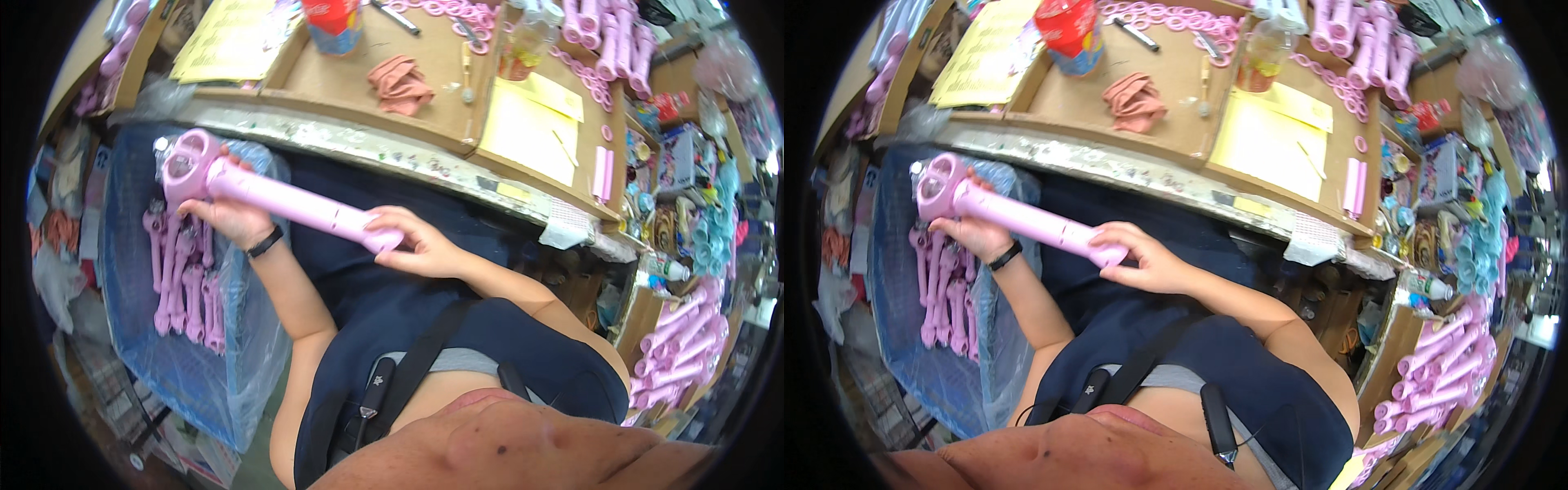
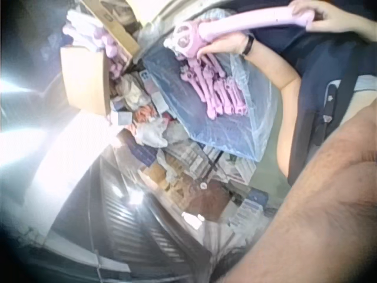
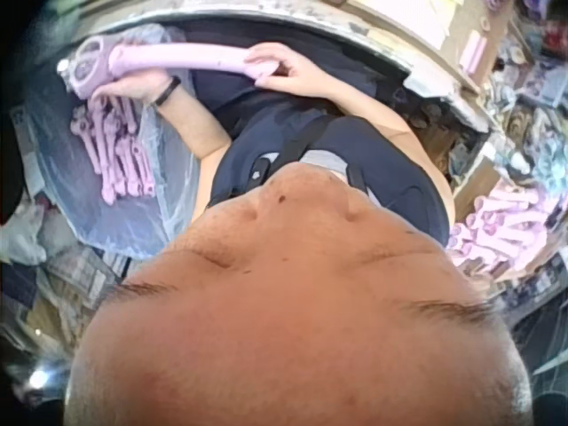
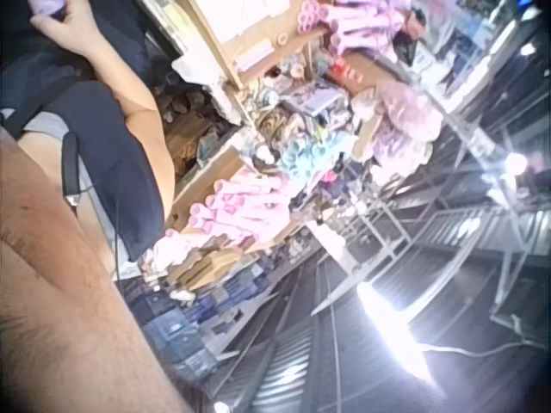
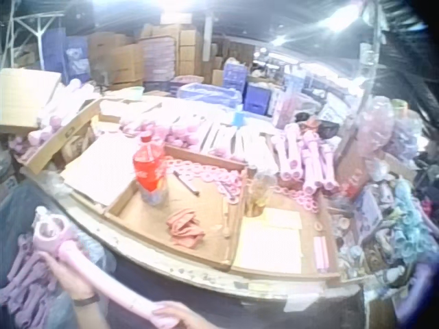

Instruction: The person assembles pink light sticks by inserting a small metal pin into the head, wiping the surface with a cloth, and applying a label to the handle. The person repeats this sequence for multiple units, placing finished sticks into a bin.

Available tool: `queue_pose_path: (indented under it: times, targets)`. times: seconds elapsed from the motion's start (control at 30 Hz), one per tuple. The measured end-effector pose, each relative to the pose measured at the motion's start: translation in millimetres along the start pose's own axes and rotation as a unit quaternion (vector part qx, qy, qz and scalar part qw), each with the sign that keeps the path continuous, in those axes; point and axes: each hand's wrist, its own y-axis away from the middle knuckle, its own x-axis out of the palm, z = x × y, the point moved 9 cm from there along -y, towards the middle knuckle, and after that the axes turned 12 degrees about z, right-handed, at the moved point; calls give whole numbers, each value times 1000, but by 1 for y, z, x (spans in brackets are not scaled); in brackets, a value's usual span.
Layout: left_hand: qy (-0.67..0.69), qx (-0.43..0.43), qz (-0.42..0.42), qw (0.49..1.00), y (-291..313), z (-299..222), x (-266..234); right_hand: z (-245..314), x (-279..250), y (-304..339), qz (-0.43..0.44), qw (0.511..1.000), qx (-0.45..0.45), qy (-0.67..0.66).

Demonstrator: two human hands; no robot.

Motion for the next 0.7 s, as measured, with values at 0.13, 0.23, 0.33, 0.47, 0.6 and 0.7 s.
queue_pose_path:
  times: [0.13, 0.23, 0.33, 0.47, 0.6, 0.7]
  targets:
    - [-62, -34, 48, 996, 1, -5, 1, 45, -39, 27, 11, 899, -19, 437]
    - [-31, -119, 119, 985, 8, 6, 12, 66, -157, 89, -316, 904, 57, 283]
    - [12, -237, 199, 951, 30, 37, 39, 108, -232, 129, -362, 629, 173, 666]
    - [105, -308, 123, 938, 64, 73, 55, 72, -282, 175, -262, 535, 392, 700]
    - [170, -304, 128, 929, 73, 79, 69, 76, -272, 172, -301, 577, 391, 651]
    - [238, -320, 279, 874, 72, 75, 92, 102, -232, 139, -367, 686, 275, 565]
